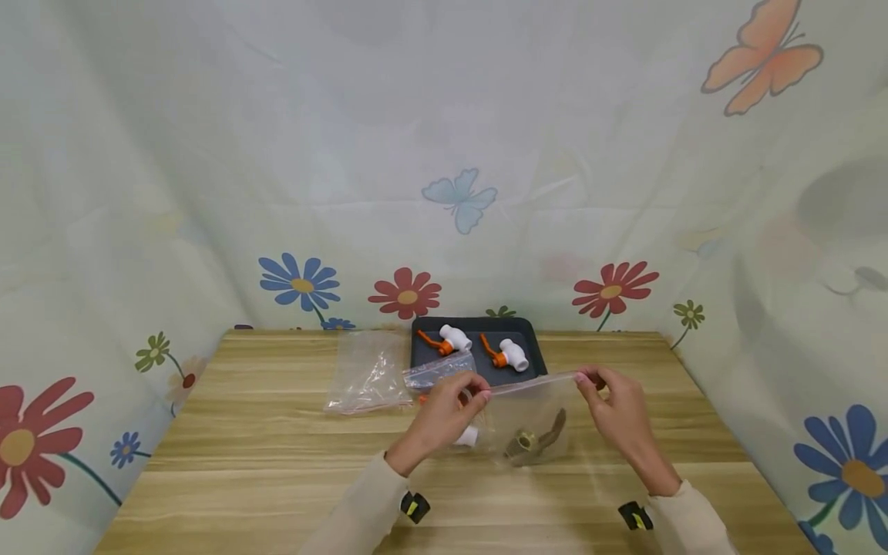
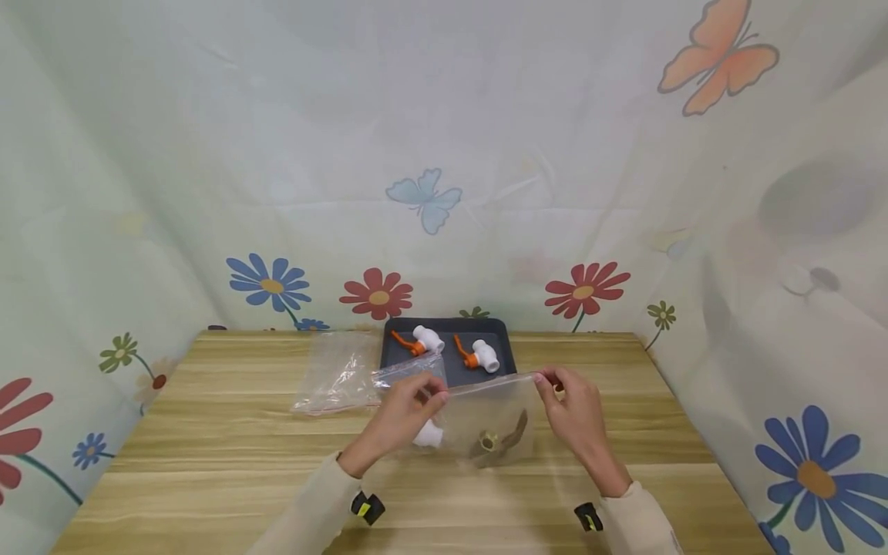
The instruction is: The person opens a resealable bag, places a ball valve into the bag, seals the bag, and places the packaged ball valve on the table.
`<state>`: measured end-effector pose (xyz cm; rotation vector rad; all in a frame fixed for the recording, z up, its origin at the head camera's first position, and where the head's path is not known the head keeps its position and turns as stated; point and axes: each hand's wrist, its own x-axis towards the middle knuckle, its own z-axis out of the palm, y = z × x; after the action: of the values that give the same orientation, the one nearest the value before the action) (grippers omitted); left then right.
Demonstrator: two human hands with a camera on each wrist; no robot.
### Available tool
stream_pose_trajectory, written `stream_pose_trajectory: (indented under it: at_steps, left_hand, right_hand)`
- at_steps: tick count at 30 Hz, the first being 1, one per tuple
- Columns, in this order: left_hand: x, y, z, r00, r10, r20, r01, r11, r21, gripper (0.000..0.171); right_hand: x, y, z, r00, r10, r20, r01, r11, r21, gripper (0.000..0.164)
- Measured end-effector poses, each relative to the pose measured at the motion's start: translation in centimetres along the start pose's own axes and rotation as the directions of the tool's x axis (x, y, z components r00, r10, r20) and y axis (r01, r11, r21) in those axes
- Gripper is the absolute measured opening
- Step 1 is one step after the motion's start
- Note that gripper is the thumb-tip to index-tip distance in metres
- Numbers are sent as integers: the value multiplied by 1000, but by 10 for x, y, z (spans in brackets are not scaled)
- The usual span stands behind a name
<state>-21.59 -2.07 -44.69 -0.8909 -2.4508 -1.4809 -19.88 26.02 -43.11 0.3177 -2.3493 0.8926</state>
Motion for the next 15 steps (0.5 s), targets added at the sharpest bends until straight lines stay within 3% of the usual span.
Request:
stream_pose_trajectory:
  at_steps: [7,15]
  left_hand:
    - [13,-7,-1,998,-42,-48,42,999,8,7]
    - [27,-20,-1,991,-67,-113,71,997,24,6]
  right_hand:
    - [11,7,7,997,59,55,-60,998,9,9]
    - [28,16,21,993,71,90,-72,997,7,12]
